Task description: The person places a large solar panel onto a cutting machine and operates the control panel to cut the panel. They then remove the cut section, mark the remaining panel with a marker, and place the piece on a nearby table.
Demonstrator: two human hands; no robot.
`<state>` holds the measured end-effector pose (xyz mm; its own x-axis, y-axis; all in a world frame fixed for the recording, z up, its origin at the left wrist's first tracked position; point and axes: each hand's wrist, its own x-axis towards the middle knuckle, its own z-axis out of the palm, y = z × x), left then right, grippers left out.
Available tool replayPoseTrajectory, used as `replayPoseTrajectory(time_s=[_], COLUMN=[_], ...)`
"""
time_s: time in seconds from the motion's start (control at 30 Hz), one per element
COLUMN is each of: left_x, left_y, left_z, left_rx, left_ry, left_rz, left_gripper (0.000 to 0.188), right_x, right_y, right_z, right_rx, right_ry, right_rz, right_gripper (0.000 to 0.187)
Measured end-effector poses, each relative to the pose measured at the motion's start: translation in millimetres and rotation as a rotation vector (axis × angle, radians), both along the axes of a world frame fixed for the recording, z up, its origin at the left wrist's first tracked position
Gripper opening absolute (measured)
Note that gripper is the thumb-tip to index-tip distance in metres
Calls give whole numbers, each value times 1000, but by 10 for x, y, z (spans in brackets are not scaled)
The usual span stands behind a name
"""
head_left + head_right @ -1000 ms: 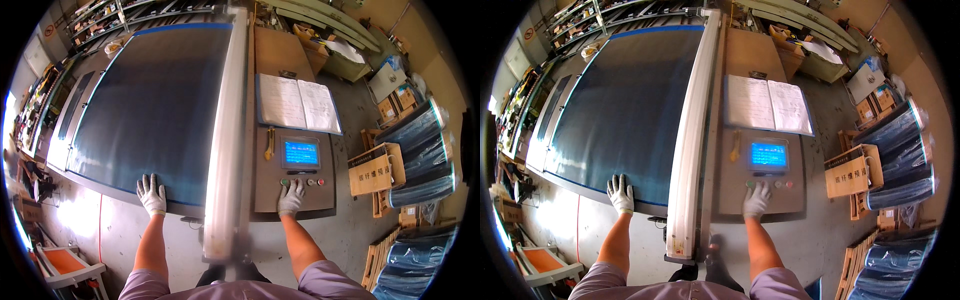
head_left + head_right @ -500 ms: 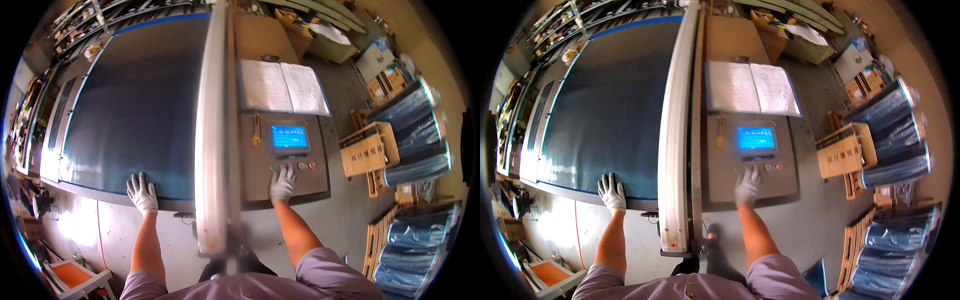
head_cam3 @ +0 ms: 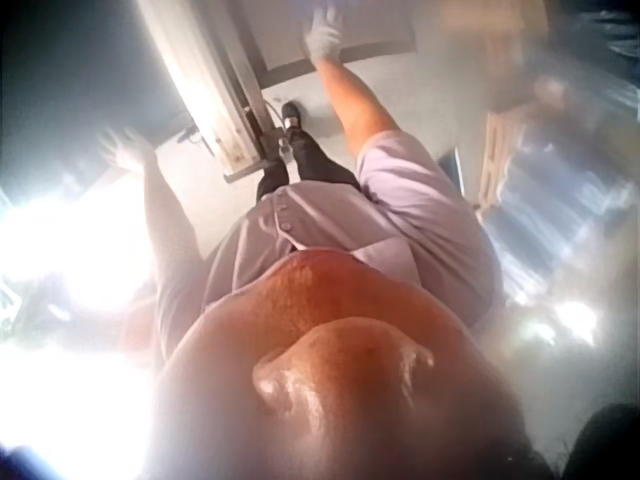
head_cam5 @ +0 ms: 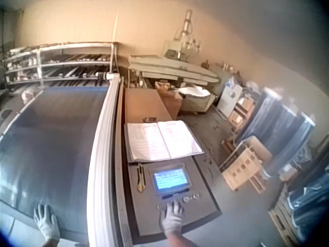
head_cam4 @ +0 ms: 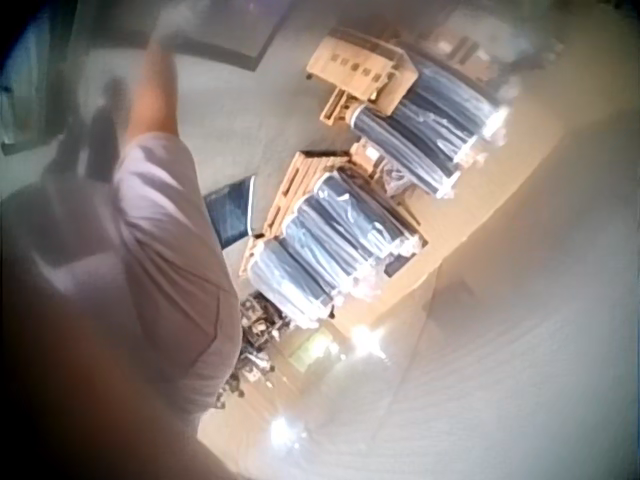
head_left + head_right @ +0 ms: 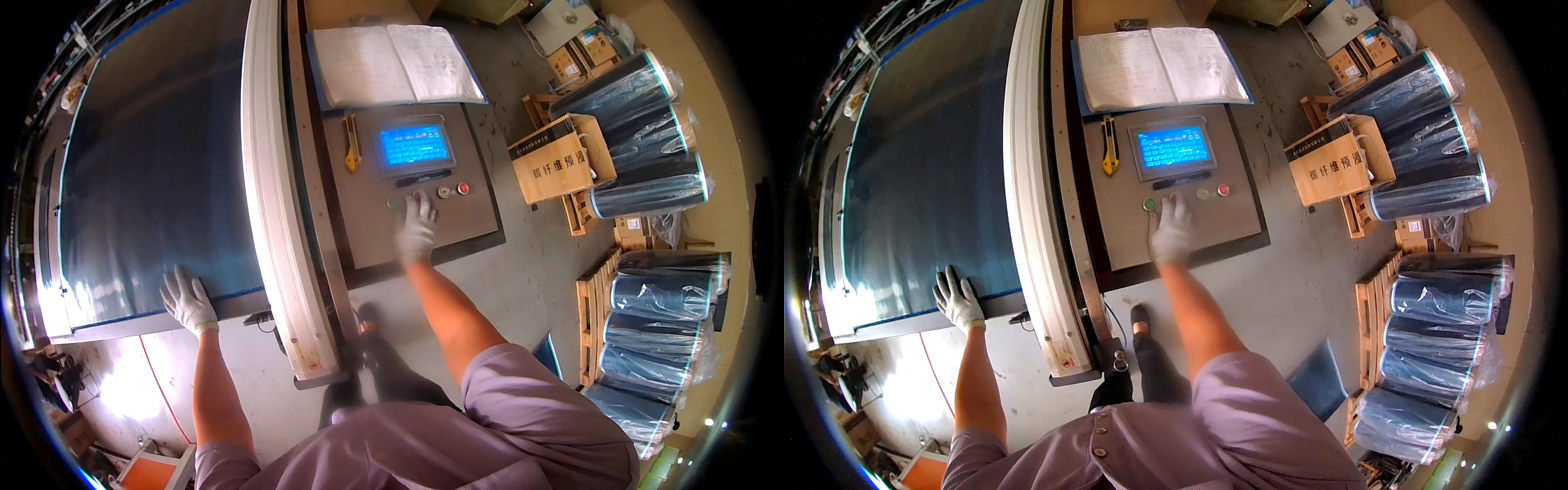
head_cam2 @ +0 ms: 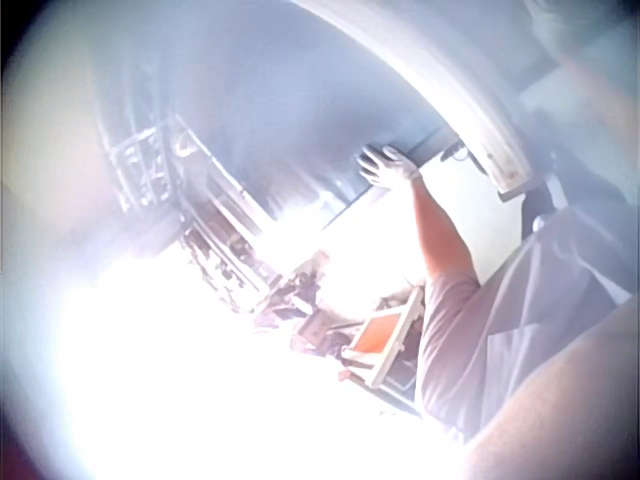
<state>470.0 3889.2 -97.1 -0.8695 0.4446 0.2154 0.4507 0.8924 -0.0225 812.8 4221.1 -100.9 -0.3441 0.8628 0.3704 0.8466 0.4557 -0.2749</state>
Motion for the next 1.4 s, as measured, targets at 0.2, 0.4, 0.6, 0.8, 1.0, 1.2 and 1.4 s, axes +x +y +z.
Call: replayPoseTrajectory(time_s=[0.2, 0.4, 0.6, 0.8, 1.0, 1.2, 1.4], left_x=[-8, 0, 14, -5, -5, -34, -44], left_y=[-1, -9, 33, -6, 5, -18, -25], left_z=[-6, -15, 17, -30, -20, -63, -85], left_rx=[12, 15, -4, 0, -4, 5, 9], left_ry=[2, 13, -9, -3, 2, 6, 10], left_rz=[-15, -21, -5, 7, 3, -4, -12], left_gripper=[50, 50, 50, 49, 49, 50, 51], right_x=[8, -40, -14, -58, -44, -51, -41], right_y=[1, -25, -15, -56, -26, -26, -22], right_z=[-36, 90, 61, 185, 173, 131, 133], right_rx=[-6, -32, -52, -112, -86, -49, -30], right_ry=[-55, -28, -27, 47, -24, 11, 24], right_rz=[-23, -25, -28, -24, -23, -17, -10], right_gripper=[40, 40, 40, 38, 40, 38, 38])
